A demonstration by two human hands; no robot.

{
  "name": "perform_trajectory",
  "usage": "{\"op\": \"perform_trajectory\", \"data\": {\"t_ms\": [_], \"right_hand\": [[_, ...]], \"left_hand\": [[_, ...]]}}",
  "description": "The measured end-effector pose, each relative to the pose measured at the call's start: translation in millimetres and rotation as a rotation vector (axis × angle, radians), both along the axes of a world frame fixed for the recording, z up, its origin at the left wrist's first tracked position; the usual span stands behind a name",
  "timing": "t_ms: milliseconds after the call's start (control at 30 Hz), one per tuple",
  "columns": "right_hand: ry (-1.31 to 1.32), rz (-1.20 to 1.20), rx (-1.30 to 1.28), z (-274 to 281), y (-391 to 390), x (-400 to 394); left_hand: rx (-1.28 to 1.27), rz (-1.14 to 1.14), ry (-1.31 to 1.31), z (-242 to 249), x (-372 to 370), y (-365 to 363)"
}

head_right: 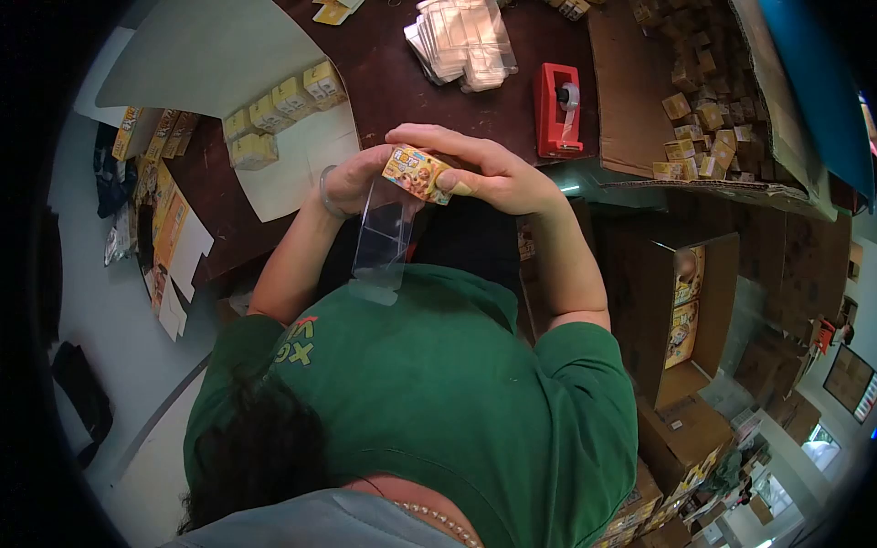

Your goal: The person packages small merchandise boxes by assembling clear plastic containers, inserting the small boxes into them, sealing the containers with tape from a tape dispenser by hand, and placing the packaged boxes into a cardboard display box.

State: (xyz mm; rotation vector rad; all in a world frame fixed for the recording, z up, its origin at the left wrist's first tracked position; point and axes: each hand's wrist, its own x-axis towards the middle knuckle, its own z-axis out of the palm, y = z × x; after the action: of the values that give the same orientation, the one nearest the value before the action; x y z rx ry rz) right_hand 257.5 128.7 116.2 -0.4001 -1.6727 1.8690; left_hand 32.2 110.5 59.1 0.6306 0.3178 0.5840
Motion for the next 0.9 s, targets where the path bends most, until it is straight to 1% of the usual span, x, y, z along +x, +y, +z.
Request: {"op": "perform_trajectory", "data": {"t_ms": [33,67,100,133,167,200,233,267,300,333,367,400,467,533,567,667,767,833,867,900], "right_hand": [[-0.074,0.002,-0.039,9,-1,2],[-0.107,-0.070,0.031,11,0,6],[-0.141,-0.142,0.103,12,3,12],[-0.091,-0.288,0.059,7,5,17],[-0.026,-0.381,-0.032,12,4,23],[0.004,-0.427,-0.087,4,10,34],[0.107,-0.459,-0.180,-4,8,39],[0.208,-0.490,-0.275,-8,4,41],[0.236,-0.490,-0.277,-9,-3,34],[0.235,-0.465,-0.282,-8,-13,26],[0.187,-0.427,-0.336,-10,-18,20],[0.195,-0.409,-0.400,-10,-22,8],[0.148,-0.490,-0.365,-12,-22,-6],[0.115,-0.526,-0.360,-14,-16,-8],[0.111,-0.523,-0.330,-14,-17,-9],[0.070,-0.611,-0.233,-14,-18,-15],[0.041,-0.654,-0.204,-19,-21,-19],[0.018,-0.773,-0.109,-23,-29,-31],[-0.100,-0.841,-0.002,-22,-33,-36],[-0.036,-0.873,-0.015,-24,-35,-40]], "left_hand": [[-0.053,0.039,0.032,-2,0,-1],[-0.111,0.036,0.051,-9,-2,2],[-0.149,0.087,-0.011,-10,2,7],[-0.186,0.141,-0.074,-10,5,13],[-0.223,0.337,-0.004,-14,3,19],[-0.265,0.467,-0.019,-19,-1,23],[-0.307,0.598,-0.037,-22,-3,26],[-0.294,0.665,-0.056,-25,-5,27],[-0.271,0.704,-0.022,-27,-4,28],[-0.251,0.740,0.014,-28,-3,27],[-0.231,0.773,0.051,-30,-2,26],[-0.189,0.787,0.063,-28,1,25],[-0.098,0.808,0.083,-23,5,22],[-0.086,0.819,0.058,-28,3,23],[-0.080,0.833,0.047,-30,-1,23],[-0.050,0.835,0.059,-27,-8,22],[-0.051,0.866,0.146,-17,-6,20],[0.119,0.937,0.163,-12,2,18],[0.205,0.969,0.170,-10,6,17],[0.280,0.988,0.191,-10,9,17]]}}
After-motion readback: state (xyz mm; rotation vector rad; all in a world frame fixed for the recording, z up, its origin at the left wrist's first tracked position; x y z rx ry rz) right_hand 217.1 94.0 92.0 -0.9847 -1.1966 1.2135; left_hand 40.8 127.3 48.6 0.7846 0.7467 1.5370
